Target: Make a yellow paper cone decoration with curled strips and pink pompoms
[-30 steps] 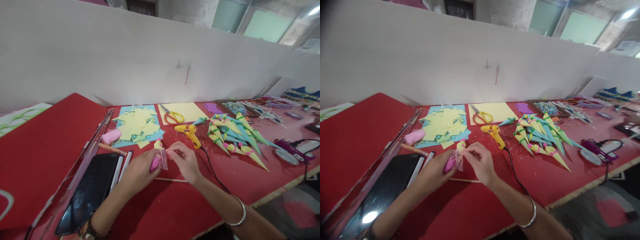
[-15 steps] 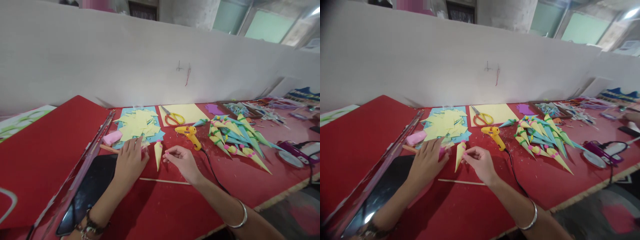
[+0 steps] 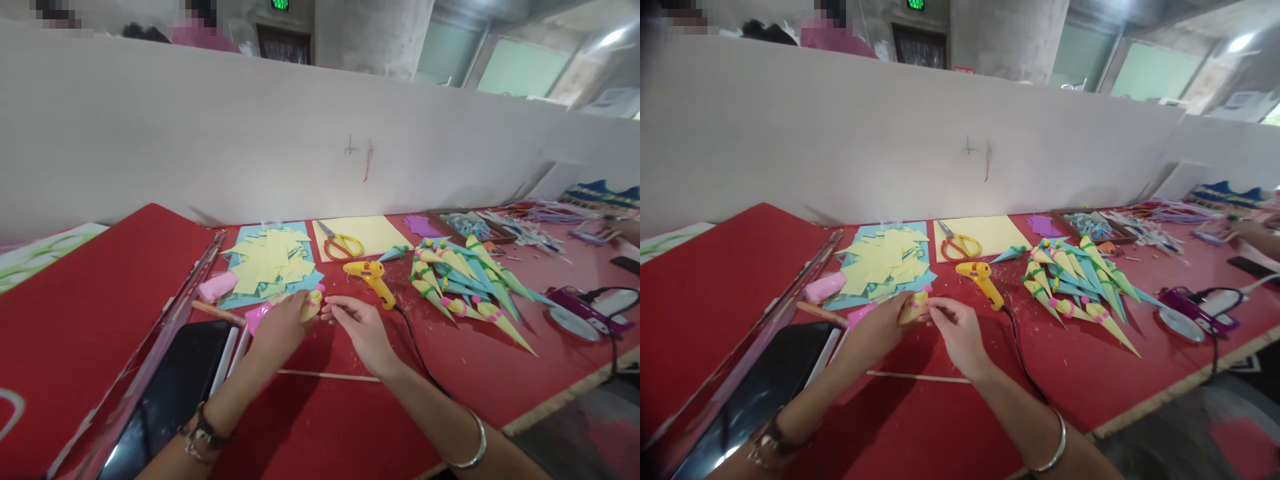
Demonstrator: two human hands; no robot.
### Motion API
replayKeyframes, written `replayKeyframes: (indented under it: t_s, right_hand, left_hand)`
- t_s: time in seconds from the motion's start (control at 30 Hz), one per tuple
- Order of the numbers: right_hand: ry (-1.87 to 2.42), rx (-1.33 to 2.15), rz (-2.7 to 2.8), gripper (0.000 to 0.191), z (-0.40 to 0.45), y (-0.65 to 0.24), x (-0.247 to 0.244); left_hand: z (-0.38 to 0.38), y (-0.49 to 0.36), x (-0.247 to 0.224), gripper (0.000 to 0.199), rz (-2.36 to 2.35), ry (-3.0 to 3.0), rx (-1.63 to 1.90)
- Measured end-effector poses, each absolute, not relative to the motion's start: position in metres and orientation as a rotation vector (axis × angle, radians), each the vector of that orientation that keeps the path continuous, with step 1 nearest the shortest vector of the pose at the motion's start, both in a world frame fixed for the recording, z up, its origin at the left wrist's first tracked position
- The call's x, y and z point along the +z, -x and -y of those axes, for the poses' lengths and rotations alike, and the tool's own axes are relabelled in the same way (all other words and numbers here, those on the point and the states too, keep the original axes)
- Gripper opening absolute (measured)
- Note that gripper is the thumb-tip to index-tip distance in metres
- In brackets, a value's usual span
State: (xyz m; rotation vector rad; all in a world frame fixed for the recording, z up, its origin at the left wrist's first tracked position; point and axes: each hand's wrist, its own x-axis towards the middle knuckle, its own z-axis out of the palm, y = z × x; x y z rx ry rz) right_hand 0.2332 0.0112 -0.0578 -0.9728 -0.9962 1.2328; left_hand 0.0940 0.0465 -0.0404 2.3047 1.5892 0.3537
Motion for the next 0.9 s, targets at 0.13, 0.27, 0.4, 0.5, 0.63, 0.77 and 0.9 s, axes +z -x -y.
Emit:
replayKeyframes:
  t_s: [0.13,0.27,0.4,0.5,0.63,0.77,0.9]
  right_hand:
    - [0.957,1.216,1.089,0.016,-0.011,-0.236,-0.056]
    - [1.034,1.062,1.181,0.005,-0.012,-0.239,-0.057]
    - [0.971,1.017,1.274,0.012,-0.012,-0.24,-0.06]
    - [0.967,0.971,1.332,0.014,-0.011,-0.241,-0.06]
    - [1.027,0.865,1.356,0.013,-0.01,-0.241,-0.058]
    - [0.985,0.94,1.293,0.015,-0.01,-0.239,-0.059]
    - [0.992,0.981,1.326,0.014,-0.006,-0.238,-0.058]
  left_hand:
    - [-0.039,-0.092,-0.049,0.022,-1.443,-2.201,0.478]
    - [-0.027,-0.093,-0.06,0.022,-1.273,-1.957,0.647]
    - [-0.019,-0.094,-0.062,0.024,-1.243,-1.75,0.787]
    - [-0.015,-0.095,-0.06,0.027,-1.211,-1.655,0.82]
    - [-0.011,-0.096,-0.059,0.036,-1.189,-1.594,0.797]
    - [-0.01,-0.096,-0.06,0.049,-1.102,-1.609,0.79]
    - [-0.009,-0.096,-0.062,0.052,-1.068,-1.59,0.786]
